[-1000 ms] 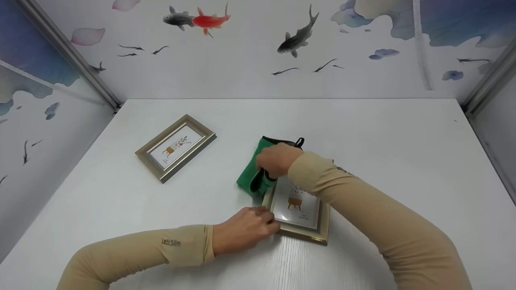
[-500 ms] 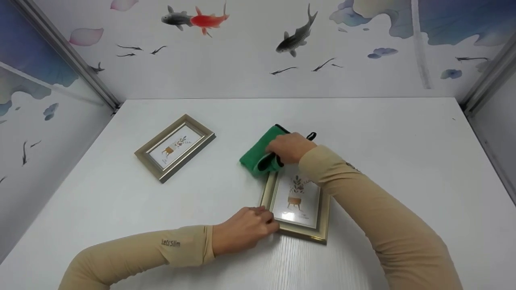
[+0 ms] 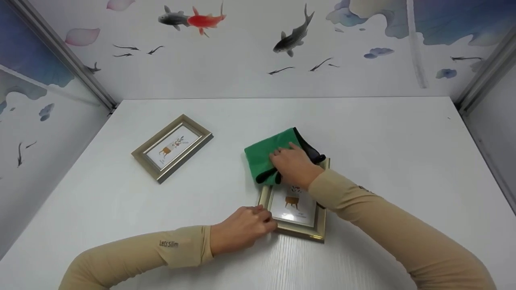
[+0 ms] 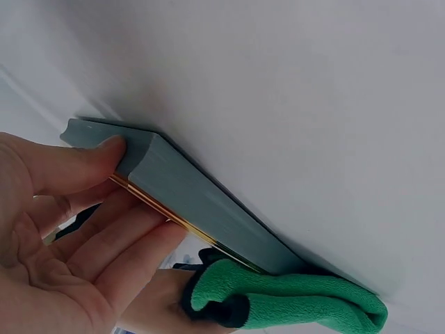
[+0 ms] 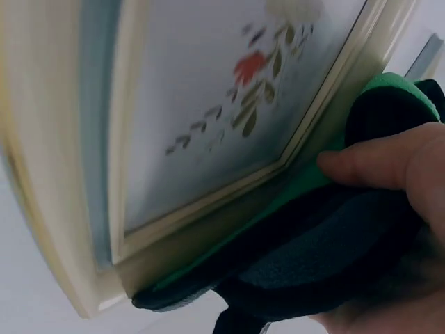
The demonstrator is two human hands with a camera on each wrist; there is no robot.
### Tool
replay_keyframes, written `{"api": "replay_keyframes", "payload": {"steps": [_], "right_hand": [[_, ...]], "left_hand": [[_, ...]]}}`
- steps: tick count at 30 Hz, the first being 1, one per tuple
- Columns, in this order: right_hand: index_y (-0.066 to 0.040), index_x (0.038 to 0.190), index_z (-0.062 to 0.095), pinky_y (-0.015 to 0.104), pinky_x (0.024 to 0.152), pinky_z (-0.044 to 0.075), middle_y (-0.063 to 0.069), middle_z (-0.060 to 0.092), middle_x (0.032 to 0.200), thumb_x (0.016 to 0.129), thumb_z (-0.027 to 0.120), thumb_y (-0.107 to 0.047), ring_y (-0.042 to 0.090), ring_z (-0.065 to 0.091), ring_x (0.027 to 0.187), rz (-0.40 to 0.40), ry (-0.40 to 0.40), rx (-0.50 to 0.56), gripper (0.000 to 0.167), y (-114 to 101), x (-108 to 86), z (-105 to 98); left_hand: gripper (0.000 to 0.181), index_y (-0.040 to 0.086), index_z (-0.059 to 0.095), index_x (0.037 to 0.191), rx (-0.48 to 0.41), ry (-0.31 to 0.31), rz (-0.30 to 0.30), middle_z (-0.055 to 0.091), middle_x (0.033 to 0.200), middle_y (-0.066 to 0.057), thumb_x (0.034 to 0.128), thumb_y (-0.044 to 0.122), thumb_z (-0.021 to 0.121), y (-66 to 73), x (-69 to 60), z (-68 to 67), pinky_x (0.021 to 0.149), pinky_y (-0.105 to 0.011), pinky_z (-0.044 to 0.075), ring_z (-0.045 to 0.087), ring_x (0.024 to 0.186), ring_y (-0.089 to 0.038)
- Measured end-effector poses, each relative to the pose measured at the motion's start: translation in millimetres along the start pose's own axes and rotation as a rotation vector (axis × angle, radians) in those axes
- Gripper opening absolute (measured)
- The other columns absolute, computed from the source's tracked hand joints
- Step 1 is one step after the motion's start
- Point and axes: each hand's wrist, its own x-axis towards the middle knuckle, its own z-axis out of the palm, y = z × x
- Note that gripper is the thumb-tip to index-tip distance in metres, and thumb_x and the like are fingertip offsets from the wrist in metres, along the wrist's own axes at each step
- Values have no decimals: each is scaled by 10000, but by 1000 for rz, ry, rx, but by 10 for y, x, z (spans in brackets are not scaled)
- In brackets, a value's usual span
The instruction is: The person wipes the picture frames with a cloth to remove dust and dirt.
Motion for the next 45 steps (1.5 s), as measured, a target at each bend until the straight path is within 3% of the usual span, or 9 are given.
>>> {"api": "replay_keyframes", "payload": {"steps": [7, 11, 17, 21, 26, 29, 32, 39, 45], "right_hand": [[19, 1243, 609, 440, 842, 498, 124, 661, 1108, 746, 742, 91, 248, 618, 924, -120, -125, 224, 519, -69, -192, -58], [-24, 1231, 633, 432, 874, 497, 95, 657, 1166, 771, 744, 75, 258, 616, 1041, -217, -160, 253, 484, -90, -269, -83], [-42, 1162, 681, 485, 1013, 385, 101, 675, 1147, 727, 746, 137, 270, 607, 1105, -304, -36, -46, 475, -45, -207, -60], [-67, 1203, 665, 485, 1057, 328, 86, 653, 1206, 722, 791, 67, 290, 573, 1161, -215, -15, -232, 516, 67, -132, -13], [-41, 1300, 590, 478, 1070, 311, 116, 590, 1304, 793, 756, 19, 332, 517, 1223, -41, -44, -312, 536, 126, -33, 29], [7, 1332, 540, 484, 1054, 333, 168, 562, 1323, 842, 705, 26, 357, 517, 1214, 26, -34, -276, 517, 126, 23, 52], [49, 1317, 532, 491, 1030, 363, 207, 567, 1298, 858, 675, 51, 375, 534, 1185, 35, -2, -210, 481, 122, 30, 64], [66, 1258, 582, 485, 952, 440, 217, 601, 1242, 804, 704, 99, 383, 554, 1155, -108, 16, -90, 471, 71, -123, 27], [-7, 1266, 621, 452, 910, 478, 162, 604, 1268, 767, 702, 158, 336, 552, 1180, -232, -108, 142, 532, 21, -304, -31]], "left_hand": [[133, 231, 697, 849, -28, -20, -12, 620, 725, 49, 922, 140, 633, -30, -27, -11, 451, -202, 427, 573, 604, -68], [139, 226, 678, 833, -38, -44, 5, 602, 700, 56, 936, 152, 621, -41, -37, -10, 421, -194, 370, 541, 577, -41], [133, 229, 691, 873, -24, -33, 15, 628, 758, 51, 948, 157, 608, -39, -44, -10, 451, -198, 419, 580, 620, -56], [138, 233, 712, 921, -42, -46, 11, 657, 806, 53, 957, 164, 599, -39, -20, 0, 490, -214, 471, 613, 668, -86], [157, 246, 725, 932, -54, -59, 8, 666, 812, 65, 967, 177, 588, -34, 15, 7, 479, -219, 464, 607, 651, -88], [157, 248, 725, 915, -51, -53, 3, 664, 799, 68, 961, 176, 593, -21, 24, 8, 467, -223, 458, 603, 637, -88], [162, 246, 725, 904, -58, -44, 2, 657, 787, 63, 961, 169, 594, -6, 35, 6, 464, -227, 460, 602, 636, -94], [154, 243, 726, 928, -61, -51, -12, 656, 798, 52, 963, 174, 592, -22, 40, -11, 461, -237, 462, 609, 640, -106], [143, 234, 714, 912, -72, -57, -5, 638, 774, 52, 961, 169, 596, -33, 22, -19, 444, -215, 429, 579, 603, -81]]}}
